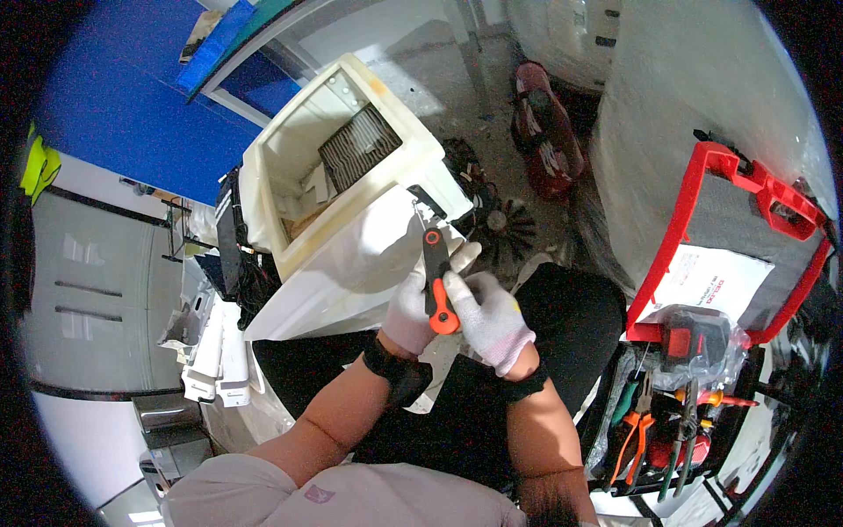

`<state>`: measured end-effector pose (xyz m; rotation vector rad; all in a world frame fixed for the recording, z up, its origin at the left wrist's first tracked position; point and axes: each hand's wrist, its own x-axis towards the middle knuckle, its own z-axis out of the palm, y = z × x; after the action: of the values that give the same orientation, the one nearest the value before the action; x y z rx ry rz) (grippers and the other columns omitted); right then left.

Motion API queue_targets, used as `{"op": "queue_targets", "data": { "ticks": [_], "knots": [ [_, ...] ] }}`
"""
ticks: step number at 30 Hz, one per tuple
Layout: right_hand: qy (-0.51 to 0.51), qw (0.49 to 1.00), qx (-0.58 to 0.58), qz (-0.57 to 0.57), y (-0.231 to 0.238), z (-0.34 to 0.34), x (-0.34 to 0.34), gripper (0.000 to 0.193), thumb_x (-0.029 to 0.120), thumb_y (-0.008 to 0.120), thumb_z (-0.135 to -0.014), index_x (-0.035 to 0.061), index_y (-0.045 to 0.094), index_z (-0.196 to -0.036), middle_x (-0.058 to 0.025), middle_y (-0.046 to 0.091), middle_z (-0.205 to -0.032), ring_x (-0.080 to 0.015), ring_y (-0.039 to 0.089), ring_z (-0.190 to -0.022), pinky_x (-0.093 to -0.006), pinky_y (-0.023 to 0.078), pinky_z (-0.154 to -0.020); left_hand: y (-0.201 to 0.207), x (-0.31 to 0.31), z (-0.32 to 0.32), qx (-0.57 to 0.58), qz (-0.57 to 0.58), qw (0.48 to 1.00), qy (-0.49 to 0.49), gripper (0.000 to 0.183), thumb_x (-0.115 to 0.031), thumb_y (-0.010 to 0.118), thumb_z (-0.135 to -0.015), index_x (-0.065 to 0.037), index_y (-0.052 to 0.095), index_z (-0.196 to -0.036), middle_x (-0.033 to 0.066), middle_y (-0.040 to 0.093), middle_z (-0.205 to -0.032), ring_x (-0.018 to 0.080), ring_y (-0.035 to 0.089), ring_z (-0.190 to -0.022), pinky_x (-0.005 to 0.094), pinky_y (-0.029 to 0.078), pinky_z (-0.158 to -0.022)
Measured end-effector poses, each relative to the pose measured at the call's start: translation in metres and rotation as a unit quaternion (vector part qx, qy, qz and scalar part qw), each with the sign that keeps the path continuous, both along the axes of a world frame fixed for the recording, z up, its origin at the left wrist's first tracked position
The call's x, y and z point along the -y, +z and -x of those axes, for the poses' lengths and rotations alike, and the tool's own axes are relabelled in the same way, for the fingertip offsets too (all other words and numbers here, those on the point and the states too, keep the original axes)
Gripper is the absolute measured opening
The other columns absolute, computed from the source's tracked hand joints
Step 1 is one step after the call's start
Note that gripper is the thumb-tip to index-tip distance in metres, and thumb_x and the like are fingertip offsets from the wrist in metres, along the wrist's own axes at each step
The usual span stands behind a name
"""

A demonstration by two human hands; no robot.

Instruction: The person is working on a robotic device, connecting internal wiring and adjusting the plastic housing using a multi-tool.

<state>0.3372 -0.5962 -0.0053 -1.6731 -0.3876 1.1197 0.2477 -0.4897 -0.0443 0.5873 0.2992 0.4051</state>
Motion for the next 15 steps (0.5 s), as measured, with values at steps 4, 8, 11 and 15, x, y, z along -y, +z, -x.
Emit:
{"op": "queue_targets", "data": {
  "ticks": [4,8,11,15],
  "knots": [
    [0.063,0.994,-0.082,-0.032,-0.001,0.002,-0.001,0.047,0.043,0.056,-0.09,-0.003,0.054,-0.101,-0.0099,0.062,-0.074,-0.0202,0.063,-0.066,-0.0307,0.05,-0.063,-0.008,-0.006,-0.003,-0.081,-0.13,0.988,-0.021,0.047,-0.026,0.026,-0.1,0.001,0.033,-0.138,0.0212,0.041,-0.139,0.0285,0.045,-0.124,0.0349,0.032,-0.108],
    [0.005,0.998,-0.038,-0.056,-0.006,0.013,-0.01,0.041,0.035,0.064,-0.087,-0.0016,0.051,-0.101,-0.008,0.06,-0.074,-0.017,0.061,-0.065,-0.0291,0.049,-0.06,-0.009,-0.017,-0.006,-0.076,0.076,0.994,-0.026,0.047,-0.034,0.029,-0.101,-0.004,0.037,-0.136,0.0189,0.046,-0.135,0.0279,0.048,-0.12,0.04,0.035,-0.105],
    [-0.048,0.985,0.158,-0.044,-0.008,0.02,-0.012,0.038,0.025,0.069,-0.083,-0.0004,0.047,-0.101,-0.0101,0.058,-0.074,-0.0185,0.06,-0.066,-0.03,0.049,-0.061,-0.001,-0.031,-0.008,-0.052,0.1,0.994,0.007,0.045,-0.037,0.032,-0.101,-0.006,0.043,-0.131,0.0139,0.052,-0.13,0.027,0.05,-0.118,0.042,0.037,-0.104],
    [-0.054,0.95,0.308,-0.017,-0.005,0.021,-0.014,0.046,0.017,0.071,-0.076,0.0012,0.048,-0.113,-0.0189,0.06,-0.093,-0.0325,0.063,-0.086,-0.0373,0.051,-0.074,0.009,-0.048,-0.02,-0.056,0.15,0.984,0.076,0.039,-0.033,0.039,-0.099,-0.005,0.049,-0.124,0.0075,0.059,-0.12,0.0241,0.052,-0.115,0.0437,0.038,-0.103]
  ]
}}
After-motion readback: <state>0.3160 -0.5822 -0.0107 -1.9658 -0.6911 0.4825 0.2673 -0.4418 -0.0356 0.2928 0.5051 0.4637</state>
